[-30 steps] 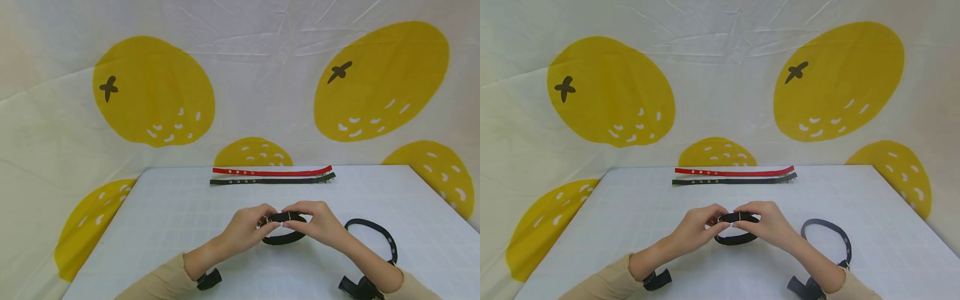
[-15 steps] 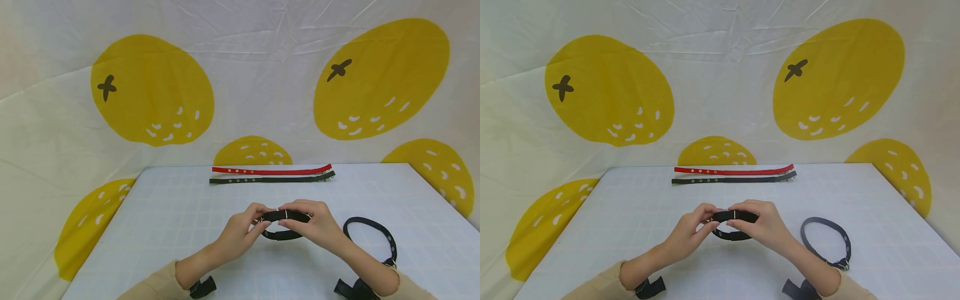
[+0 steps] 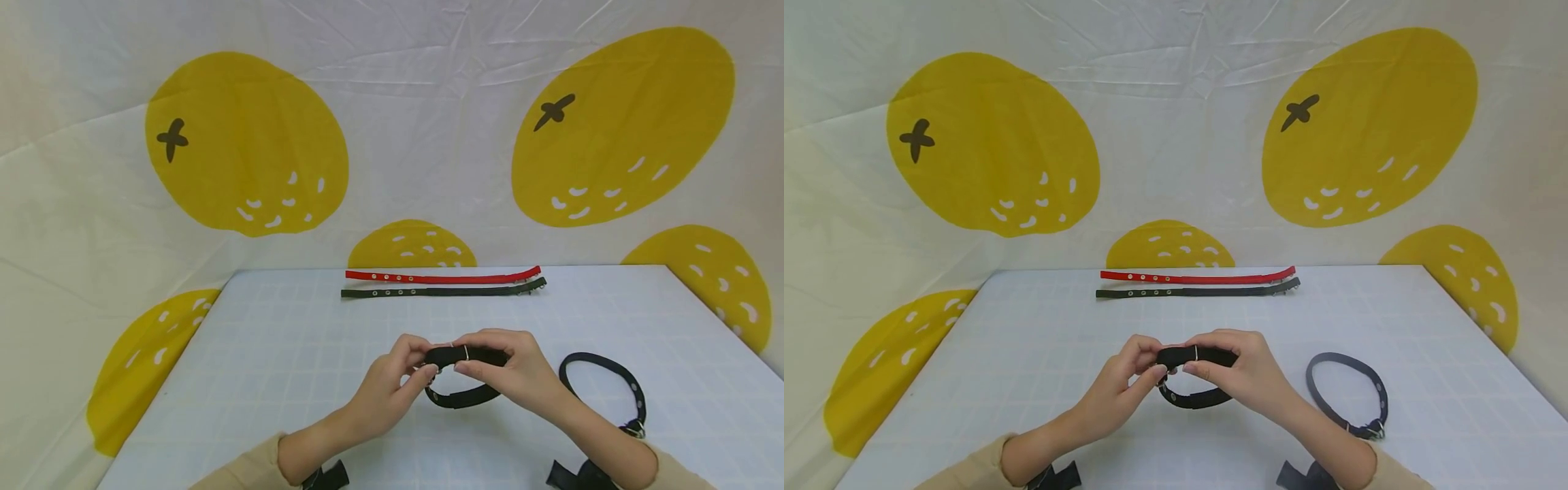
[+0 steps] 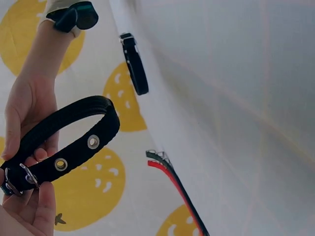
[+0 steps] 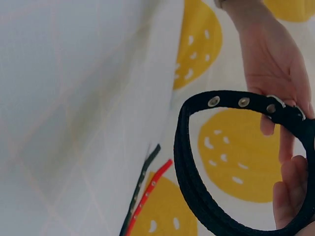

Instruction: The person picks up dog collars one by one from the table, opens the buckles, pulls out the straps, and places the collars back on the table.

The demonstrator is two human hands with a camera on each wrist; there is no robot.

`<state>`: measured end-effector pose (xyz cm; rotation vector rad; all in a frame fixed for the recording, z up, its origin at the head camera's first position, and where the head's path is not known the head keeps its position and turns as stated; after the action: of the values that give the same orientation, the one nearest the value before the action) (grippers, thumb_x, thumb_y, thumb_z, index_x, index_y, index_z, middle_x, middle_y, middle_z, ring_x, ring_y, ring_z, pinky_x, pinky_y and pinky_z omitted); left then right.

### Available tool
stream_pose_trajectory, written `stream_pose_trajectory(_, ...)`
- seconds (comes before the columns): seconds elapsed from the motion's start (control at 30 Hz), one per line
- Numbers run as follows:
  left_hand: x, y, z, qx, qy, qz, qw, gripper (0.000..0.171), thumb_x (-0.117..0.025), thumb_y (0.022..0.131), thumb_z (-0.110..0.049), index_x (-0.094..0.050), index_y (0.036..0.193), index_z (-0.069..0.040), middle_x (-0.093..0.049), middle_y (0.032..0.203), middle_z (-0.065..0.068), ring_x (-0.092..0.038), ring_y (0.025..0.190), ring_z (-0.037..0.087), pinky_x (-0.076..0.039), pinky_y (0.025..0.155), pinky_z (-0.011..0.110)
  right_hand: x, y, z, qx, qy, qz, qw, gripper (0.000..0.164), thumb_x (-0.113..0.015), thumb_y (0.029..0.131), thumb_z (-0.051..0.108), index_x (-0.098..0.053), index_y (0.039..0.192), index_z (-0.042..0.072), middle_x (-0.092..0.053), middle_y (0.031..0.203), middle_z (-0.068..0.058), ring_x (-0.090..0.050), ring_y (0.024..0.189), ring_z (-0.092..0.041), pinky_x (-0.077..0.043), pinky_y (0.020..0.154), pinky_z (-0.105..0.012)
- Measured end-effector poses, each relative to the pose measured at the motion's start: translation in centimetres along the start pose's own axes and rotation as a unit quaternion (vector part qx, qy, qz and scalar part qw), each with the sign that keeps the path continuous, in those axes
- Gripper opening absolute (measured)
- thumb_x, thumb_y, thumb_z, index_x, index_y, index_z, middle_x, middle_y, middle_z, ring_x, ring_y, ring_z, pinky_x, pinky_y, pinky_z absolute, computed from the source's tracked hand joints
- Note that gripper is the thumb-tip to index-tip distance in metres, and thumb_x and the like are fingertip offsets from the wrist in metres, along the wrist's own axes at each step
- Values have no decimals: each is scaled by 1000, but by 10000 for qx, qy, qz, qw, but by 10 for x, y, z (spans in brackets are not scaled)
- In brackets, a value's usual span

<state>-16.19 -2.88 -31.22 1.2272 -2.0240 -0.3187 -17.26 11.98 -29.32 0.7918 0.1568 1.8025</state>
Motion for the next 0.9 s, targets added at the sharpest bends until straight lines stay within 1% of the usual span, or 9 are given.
stream_pose_trajectory(0.13,0,0,0,98,-51,30,9999,17,-51,96,-9,-43,111,-6,-68,102,6,-59,80,8,-51,70,23,-1,0,-1,-228,97,-23,9997,22,-74,79,8,-70,101,8,-69,94,-1,-64,77,-15,-55,63,-29)
stream_pose_trajectory(0.27,2,0,-4,-39,12,-53,10000,17,-51,96,-7,-43,110,-6,-68,100,6,-59,78,8,-49,67,22,-1,0,-1,-338,156,-37,9993,21,-74,79,9,-70,100,8,-69,94,-1,-64,77,-15,-55,62,-29)
stream_pose_trajectory(0.33,3,0,-6,-201,7,-164,9997,18,-53,94,-6,-45,110,-5,-68,101,7,-60,79,9,-50,67,22,-1,0,0,-326,163,-53,9993,21,-73,79,7,-70,100,7,-69,93,-1,-63,76,-15,-55,61,-29)
stream_pose_trajectory(0.43,8,1,-9,-282,-76,-450,9986,20,-58,91,-5,-52,110,-6,-66,107,7,-63,85,11,-53,70,23,0,-1,1,-274,119,-88,9995,20,-73,79,6,-70,100,7,-69,92,-1,-62,74,-14,-54,59,-29)
stream_pose_trajectory(0.53,13,1,-8,-200,-224,-749,9967,21,-65,87,-6,-60,107,-9,-64,105,4,-63,90,12,-54,71,26,1,-1,0,-261,99,-112,9995,20,-73,79,5,-70,99,7,-69,91,-1,-61,72,-14,-54,57,-28)
stream_pose_trajectory(0.6,15,1,-9,-245,-225,-886,9955,20,-67,85,-6,-63,105,-9,-64,100,3,-62,88,13,-55,70,27,1,-2,-1,-276,112,-117,9995,20,-73,80,5,-70,100,7,-69,91,-1,-61,71,-14,-53,56,-28)
stream_pose_trajectory(0.67,16,0,-10,-276,-240,-930,9950,20,-67,85,-5,-64,104,-9,-63,96,2,-61,86,13,-55,70,27,0,-2,-1,-288,154,-112,9994,20,-72,80,5,-70,100,7,-68,91,-1,-60,70,-14,-53,55,-29)
stream_pose_trajectory(0.77,17,-1,-13,-417,-242,-994,9939,21,-66,85,-2,-61,105,-6,-64,96,7,-62,86,15,-54,74,29,-1,-3,-1,-271,154,-106,9995,21,-72,80,5,-70,100,7,-69,91,-2,-60,70,-14,-53,55,-29)
stream_pose_trajectory(0.9,18,0,-13,-344,-418,-1018,9933,21,-65,85,-1,-59,105,-4,-66,98,10,-64,87,16,-53,80,32,0,-2,-3,-413,16,-113,9991,21,-73,80,7,-70,100,7,-69,91,-1,-60,70,-13,-53,57,-27)
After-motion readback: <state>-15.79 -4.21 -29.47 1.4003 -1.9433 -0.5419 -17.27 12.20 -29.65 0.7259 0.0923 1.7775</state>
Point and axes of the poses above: each hand's wrist, its own y-axis towards the middle knuckle, its own x-axis out of the back of the hand, z = x × y, the point moved 8 cm from there along y, towards the middle knuckle
